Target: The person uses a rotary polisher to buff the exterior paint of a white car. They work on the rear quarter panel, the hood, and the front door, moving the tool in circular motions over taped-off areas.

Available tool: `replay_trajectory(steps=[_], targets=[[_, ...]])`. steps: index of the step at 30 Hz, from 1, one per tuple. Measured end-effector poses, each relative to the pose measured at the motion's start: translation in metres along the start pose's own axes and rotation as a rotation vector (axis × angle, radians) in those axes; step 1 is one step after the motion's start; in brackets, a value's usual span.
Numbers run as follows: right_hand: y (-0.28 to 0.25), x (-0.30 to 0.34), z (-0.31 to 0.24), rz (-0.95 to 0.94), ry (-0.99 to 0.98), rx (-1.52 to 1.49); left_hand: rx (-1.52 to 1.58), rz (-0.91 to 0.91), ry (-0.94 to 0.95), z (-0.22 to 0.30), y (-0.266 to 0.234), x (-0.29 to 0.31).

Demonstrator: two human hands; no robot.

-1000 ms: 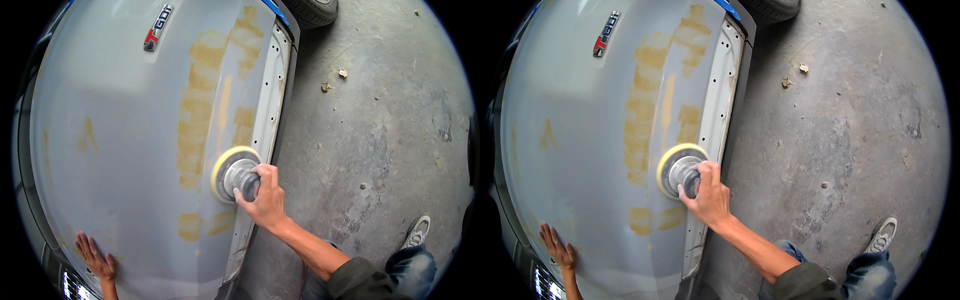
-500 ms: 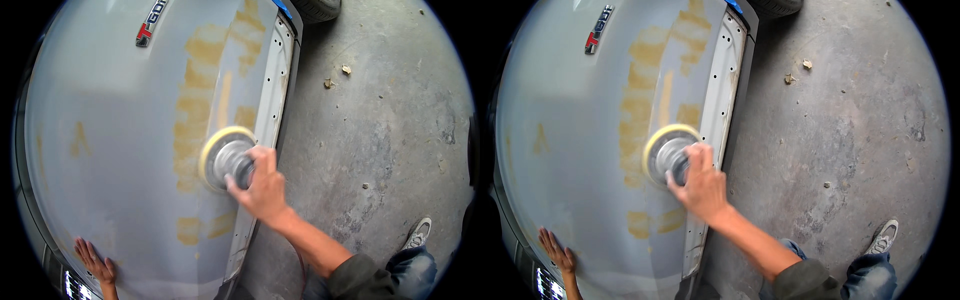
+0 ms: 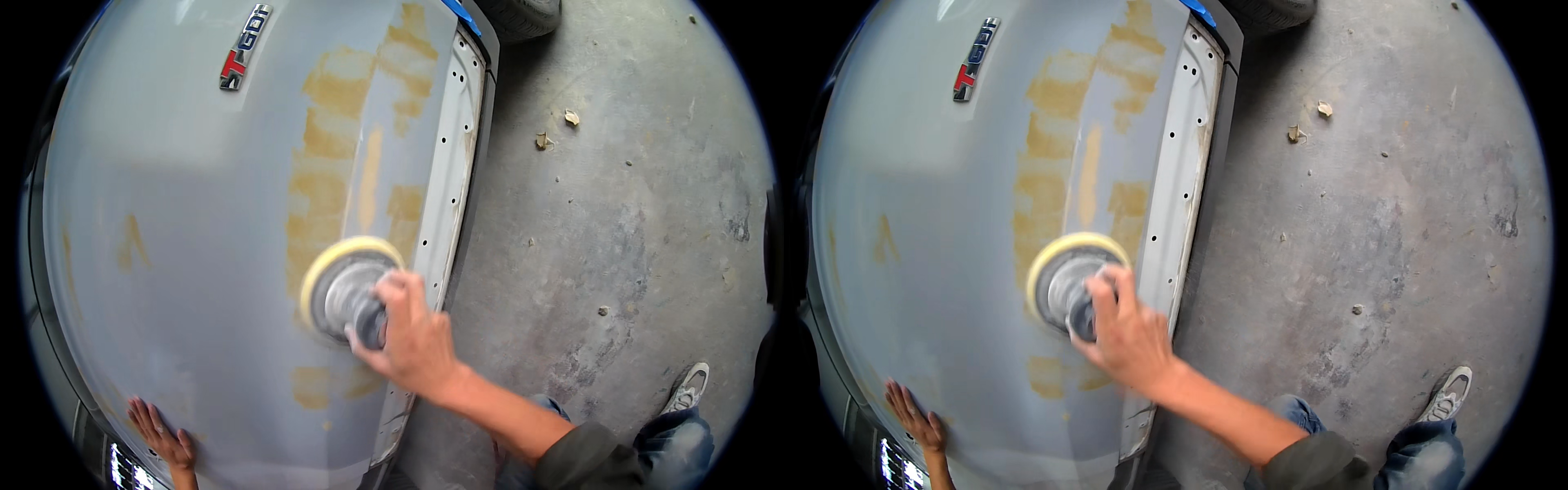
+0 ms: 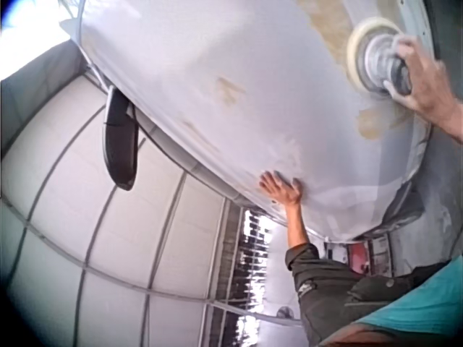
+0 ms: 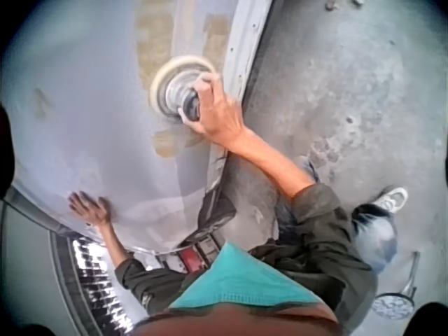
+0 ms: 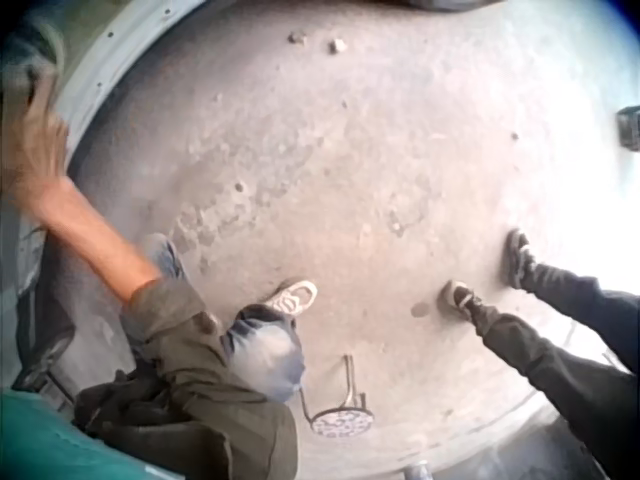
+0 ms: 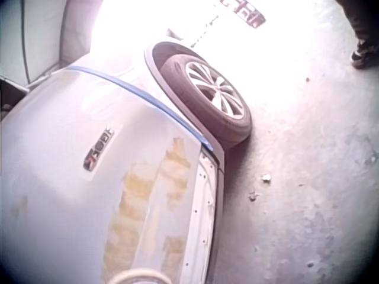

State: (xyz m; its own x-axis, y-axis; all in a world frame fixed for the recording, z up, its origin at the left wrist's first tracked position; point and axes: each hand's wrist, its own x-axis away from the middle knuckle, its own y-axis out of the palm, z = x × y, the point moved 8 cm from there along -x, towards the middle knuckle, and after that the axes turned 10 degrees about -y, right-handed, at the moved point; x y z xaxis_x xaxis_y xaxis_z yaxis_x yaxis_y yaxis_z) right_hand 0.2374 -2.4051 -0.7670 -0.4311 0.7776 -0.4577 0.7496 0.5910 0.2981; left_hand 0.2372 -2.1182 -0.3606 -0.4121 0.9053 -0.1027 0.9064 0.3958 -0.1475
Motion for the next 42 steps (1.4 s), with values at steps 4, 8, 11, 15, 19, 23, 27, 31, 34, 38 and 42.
replay_trajectory(steps=[4,8,11,15,19,23,27,31,34,38,42], targets=[[-0.025,-0.033,0.042,0.108,0.051,0.08,-0.003,-0.007,-0.008,-0.002,-0.006,0.003],[-0.011,0.002,0.028,-0.041,-0.012,0.081,0.014,0.013,0.001,-0.001,-0.002,0.001],[-0.009,-0.013,0.009,-0.076,-0.076,0.034,0.012,-0.013,-0.024,0.001,0.0,0.001],[-0.026,-0.013,0.049,0.048,0.013,0.092,-0.004,0.001,-0.016,-0.003,-0.002,0.001],[-0.023,-0.011,0.042,-0.027,0.019,0.049,-0.001,0.008,-0.01,0.001,0.0,-0.002],[-0.032,-0.043,0.044,0.01,0.026,0.044,-0.049,-0.006,-0.001,0.0,-0.003,0.002],[-0.042,-0.042,0.063,0.007,0.045,0.082,-0.085,-0.019,-0.02,-0.011,0.003,0.012],[-0.038,-0.062,0.04,0.01,-0.04,0.069,-0.048,-0.002,-0.004,-0.008,0.007,0.009],[-0.05,-0.099,0.051,0.058,-0.015,0.058,-0.051,-0.002,-0.014,-0.01,0.003,0.012],[-0.063,-0.13,0.068,0.066,-0.038,0.078,-0.084,-0.031,-0.023,-0.018,0.007,0.02],[-0.079,-0.163,0.083,0.086,-0.021,0.111,0.017,-0.046,-0.107,-0.035,0.022,0.05]])
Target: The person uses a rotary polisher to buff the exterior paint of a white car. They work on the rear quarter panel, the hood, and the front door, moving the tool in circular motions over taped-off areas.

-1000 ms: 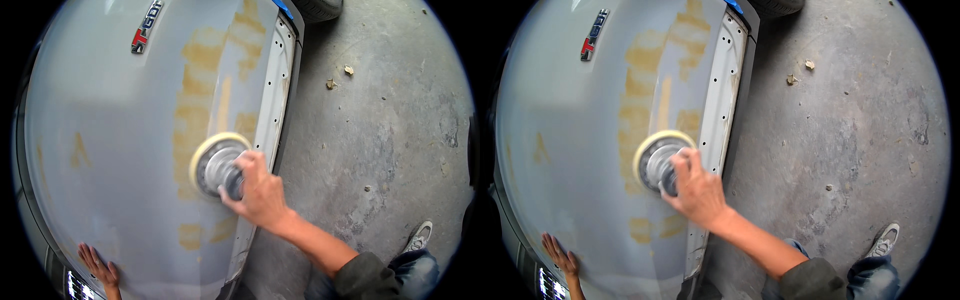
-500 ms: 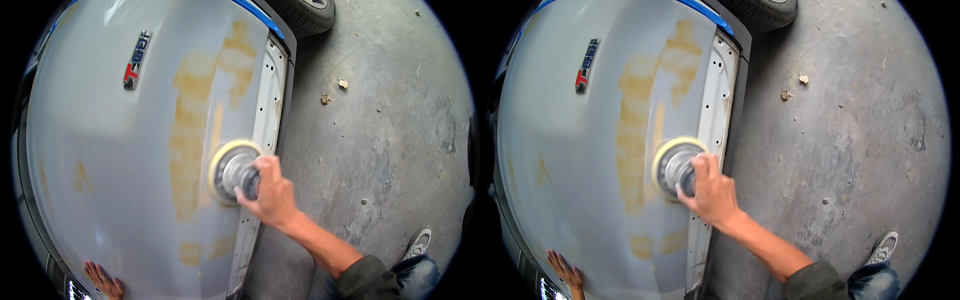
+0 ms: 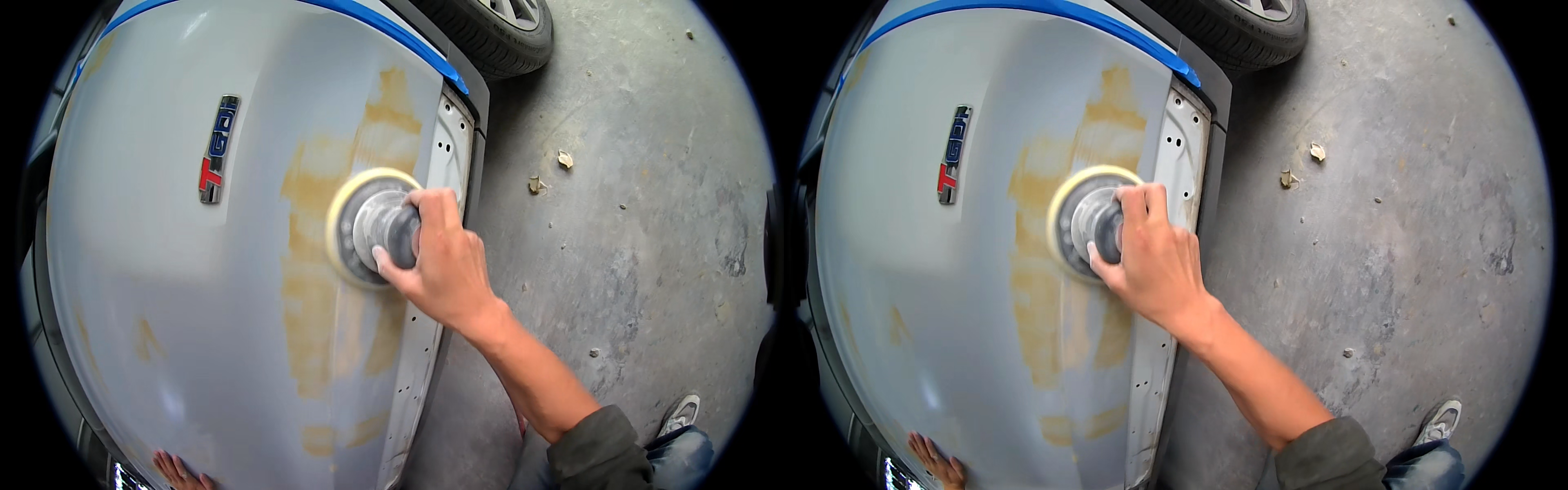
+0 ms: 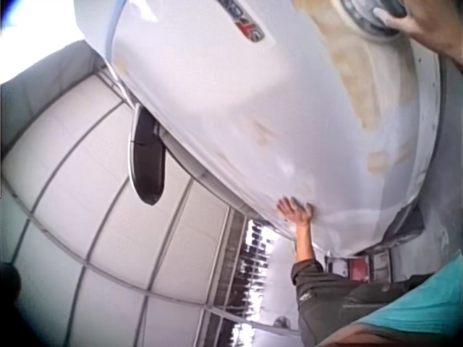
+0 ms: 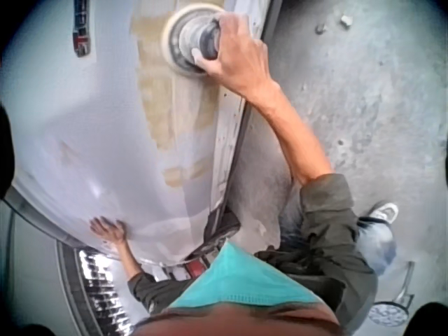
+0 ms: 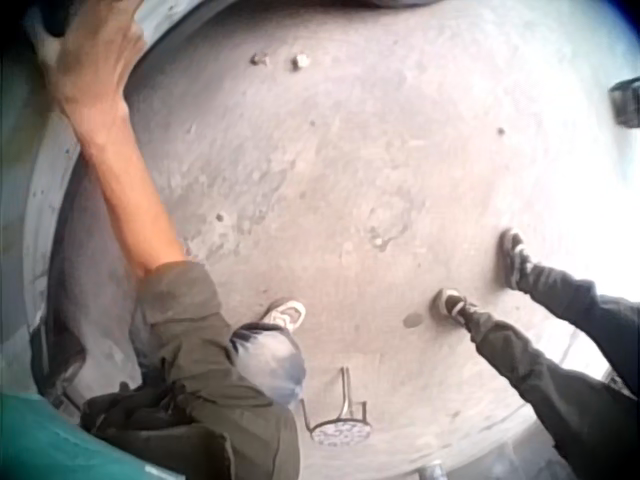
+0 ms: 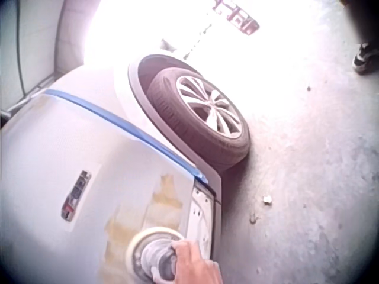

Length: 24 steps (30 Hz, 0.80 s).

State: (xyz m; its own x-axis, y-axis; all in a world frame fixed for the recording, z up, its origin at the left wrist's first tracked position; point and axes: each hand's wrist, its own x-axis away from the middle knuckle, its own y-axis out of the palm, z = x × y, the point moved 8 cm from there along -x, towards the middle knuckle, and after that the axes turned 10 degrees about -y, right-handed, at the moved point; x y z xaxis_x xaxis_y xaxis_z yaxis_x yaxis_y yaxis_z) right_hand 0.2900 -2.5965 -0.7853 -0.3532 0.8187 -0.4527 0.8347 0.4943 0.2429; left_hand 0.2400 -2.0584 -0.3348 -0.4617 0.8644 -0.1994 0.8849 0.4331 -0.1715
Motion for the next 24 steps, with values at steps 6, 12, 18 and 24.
replay_trajectory(steps=[6,12,18,24], targets=[[-0.018,-0.045,0.023,0.011,0.054,0.034,-0.002,-0.033,0.002,0.001,-0.002,0.001],[0.014,-0.013,-0.011,-0.067,-0.016,-0.079,-0.052,0.01,0.058,0.015,-0.015,-0.02],[-0.015,-0.055,0.032,0.068,0.143,-0.038,-0.029,0.035,0.079,0.027,-0.016,-0.031],[0.01,0.016,-0.009,-0.038,0.045,-0.007,-0.032,0.037,0.07,0.033,-0.013,-0.03]])
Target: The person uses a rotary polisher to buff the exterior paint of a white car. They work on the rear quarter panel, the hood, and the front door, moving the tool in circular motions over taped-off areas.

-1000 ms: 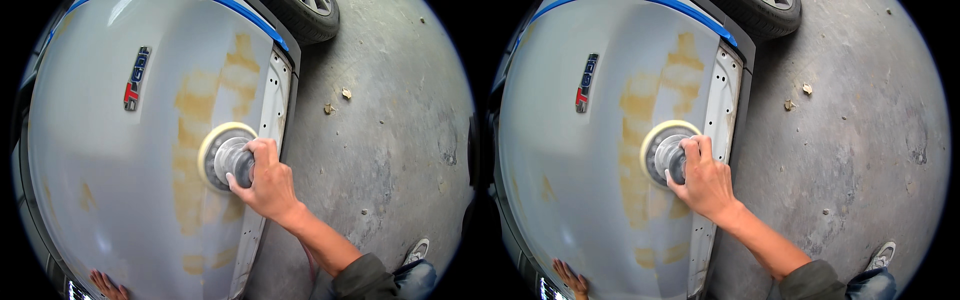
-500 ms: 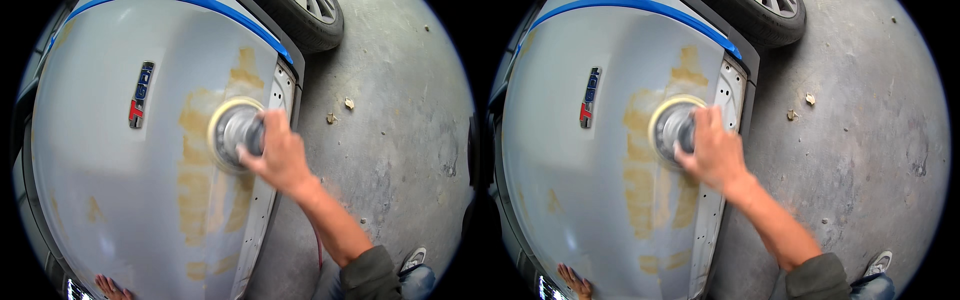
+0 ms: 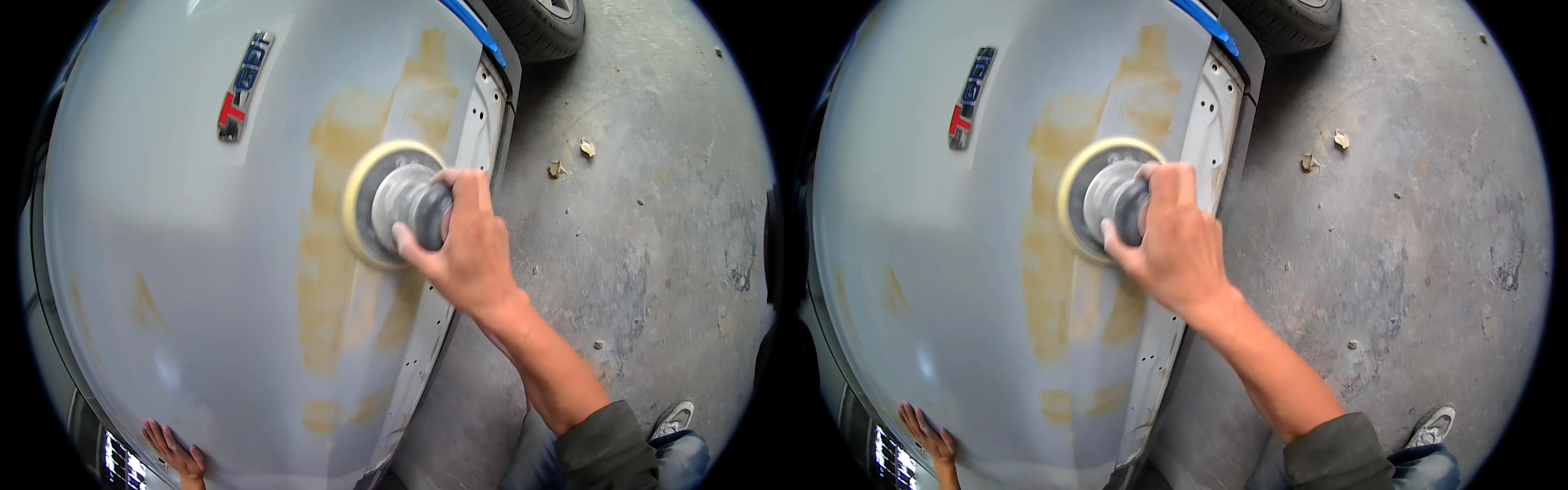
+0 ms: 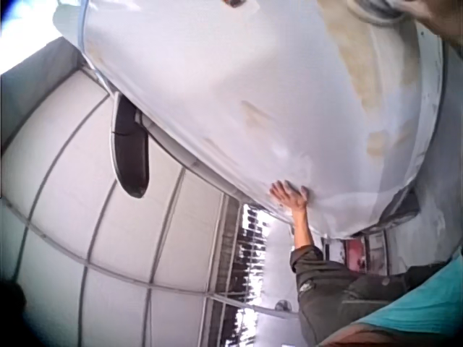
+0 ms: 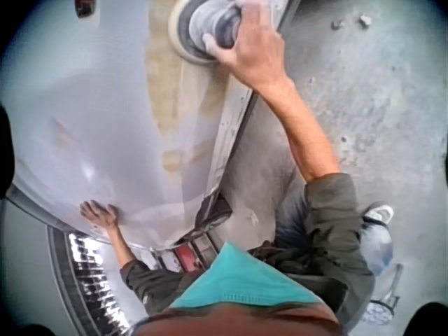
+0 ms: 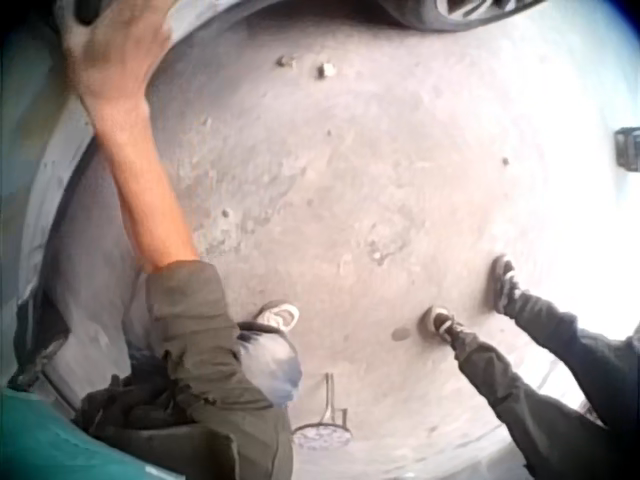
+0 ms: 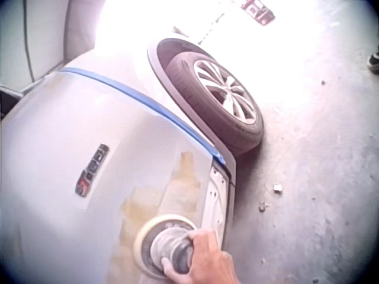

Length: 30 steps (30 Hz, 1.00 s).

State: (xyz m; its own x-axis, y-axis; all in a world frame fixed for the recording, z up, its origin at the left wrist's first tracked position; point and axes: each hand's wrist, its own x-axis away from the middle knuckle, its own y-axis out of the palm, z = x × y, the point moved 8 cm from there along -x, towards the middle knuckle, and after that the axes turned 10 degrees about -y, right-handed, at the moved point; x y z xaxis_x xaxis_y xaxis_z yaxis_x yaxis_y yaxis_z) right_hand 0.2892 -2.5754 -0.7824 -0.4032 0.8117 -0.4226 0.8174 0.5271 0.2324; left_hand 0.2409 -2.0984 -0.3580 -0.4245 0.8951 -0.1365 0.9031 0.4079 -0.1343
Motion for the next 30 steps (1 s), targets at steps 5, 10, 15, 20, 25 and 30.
replay_trajectory(steps=[5,10,15,20,25,30], targets=[[0.024,0.063,-0.041,0.004,-0.106,-0.026,0.015,-0.001,-0.003,-0.003,-0.011,-0.006],[0.055,0.143,-0.069,-0.095,-0.065,-0.086,0.023,0.009,0.011,0.004,-0.012,-0.014],[0.076,0.226,-0.091,-0.147,-0.217,-0.076,0.044,0.032,0.022,0.011,-0.009,-0.018],[0.06,0.184,-0.082,-0.106,-0.058,-0.054,0.019,0.025,0.008,0.006,-0.013,-0.017],[0.087,0.266,-0.116,-0.182,-0.29,-0.103,0.012,0.026,0.013,0.01,-0.012,-0.02],[0.078,0.24,-0.117,-0.145,-0.246,-0.053,-0.002,0.017,0.014,0.009,-0.013,-0.019]])
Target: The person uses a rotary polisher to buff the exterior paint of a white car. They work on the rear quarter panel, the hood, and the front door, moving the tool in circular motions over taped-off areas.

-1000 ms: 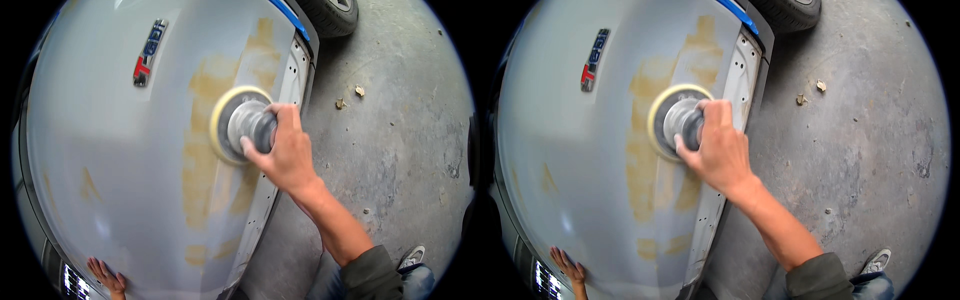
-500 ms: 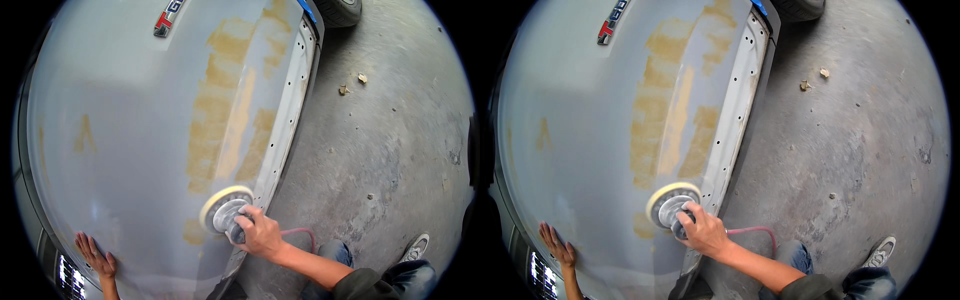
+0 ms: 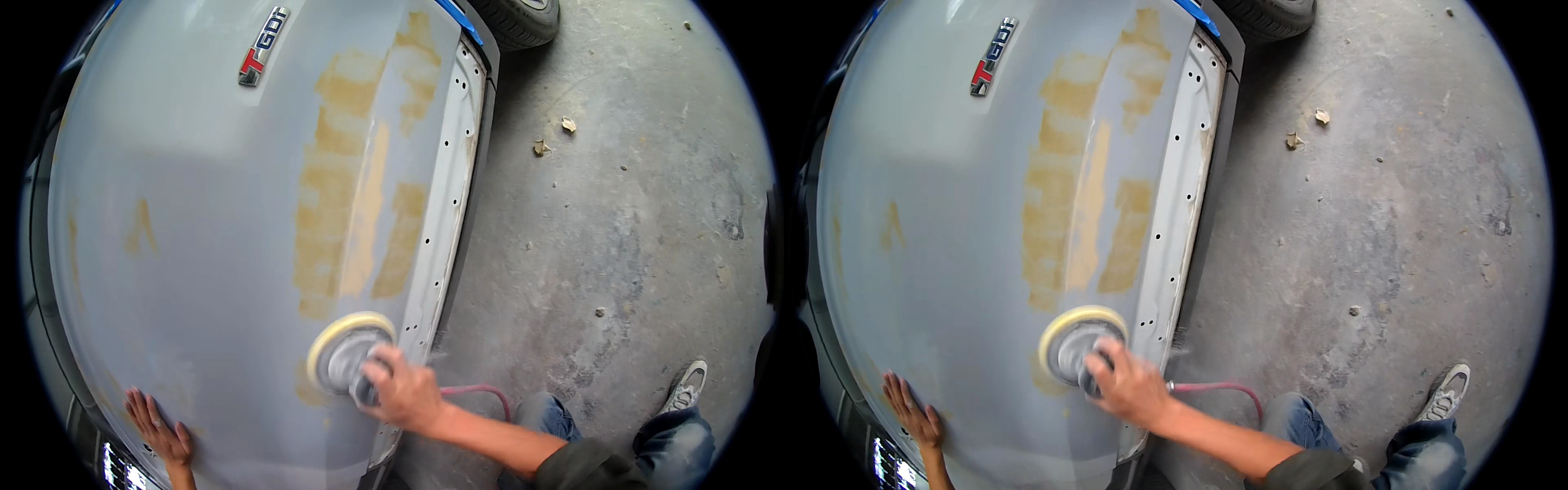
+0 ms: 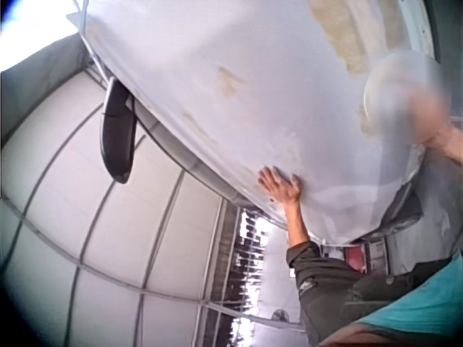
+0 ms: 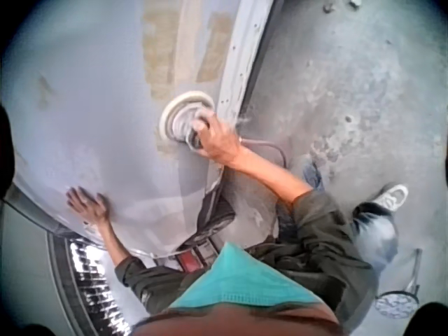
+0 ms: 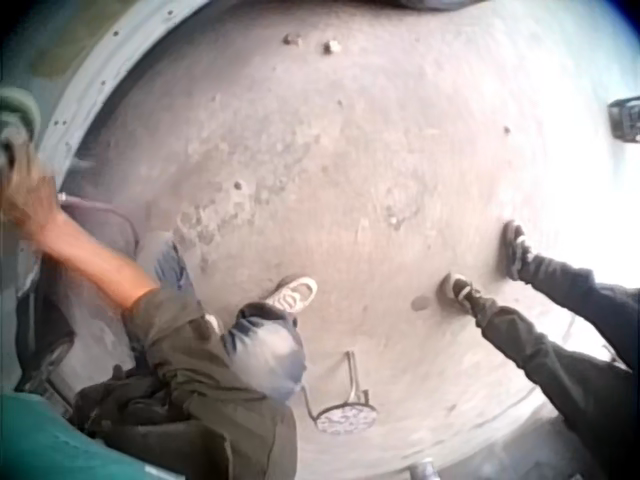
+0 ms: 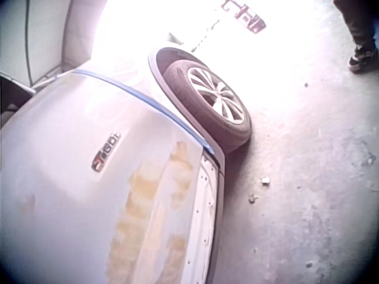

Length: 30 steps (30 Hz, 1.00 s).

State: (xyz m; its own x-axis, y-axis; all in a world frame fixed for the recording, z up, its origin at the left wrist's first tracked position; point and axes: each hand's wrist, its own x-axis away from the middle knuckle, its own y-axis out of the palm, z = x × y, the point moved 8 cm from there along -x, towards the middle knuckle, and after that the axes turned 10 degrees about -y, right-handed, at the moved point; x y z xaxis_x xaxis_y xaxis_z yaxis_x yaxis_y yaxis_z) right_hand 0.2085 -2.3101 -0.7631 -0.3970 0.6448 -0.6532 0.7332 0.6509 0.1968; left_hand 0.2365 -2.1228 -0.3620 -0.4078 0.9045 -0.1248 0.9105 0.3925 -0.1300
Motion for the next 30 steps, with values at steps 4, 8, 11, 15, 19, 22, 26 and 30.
replay_trajectory(steps=[4,8,11,15,19,22,26,30], targets=[[-0.044,-0.082,0.07,0.127,0.205,-0.006,0.008,-0.007,-0.001,-0.002,-0.004,0.003],[-0.103,-0.168,0.154,0.284,0.27,0.033,0.036,0.014,0.003,-0.003,-0.001,0.004],[-0.134,-0.173,0.177,0.32,0.347,-0.008,0.075,0.044,0.01,0.004,0.005,-0.003],[-0.034,-0.081,0.088,0.234,0.194,-0.01,0.022,0.018,0.021,-0.011,-0.008,0.007],[0.032,0.06,-0.02,-0.222,0.098,-0.089,0.065,0.043,0.007,-0.002,0.001,0.001],[0.037,0.126,-0.093,-0.481,0.009,-0.291,0.089,0.069,-0.022,0.007,0.001,-0.006],[0.022,0.156,-0.121,-0.446,0.035,-0.411,0.069,0.084,-0.162,0.016,0.008,0.007],[-0.008,0.135,-0.103,-0.297,0.076,-0.283,0.112,0.111,-0.224,0.028,0.011,0.083]])
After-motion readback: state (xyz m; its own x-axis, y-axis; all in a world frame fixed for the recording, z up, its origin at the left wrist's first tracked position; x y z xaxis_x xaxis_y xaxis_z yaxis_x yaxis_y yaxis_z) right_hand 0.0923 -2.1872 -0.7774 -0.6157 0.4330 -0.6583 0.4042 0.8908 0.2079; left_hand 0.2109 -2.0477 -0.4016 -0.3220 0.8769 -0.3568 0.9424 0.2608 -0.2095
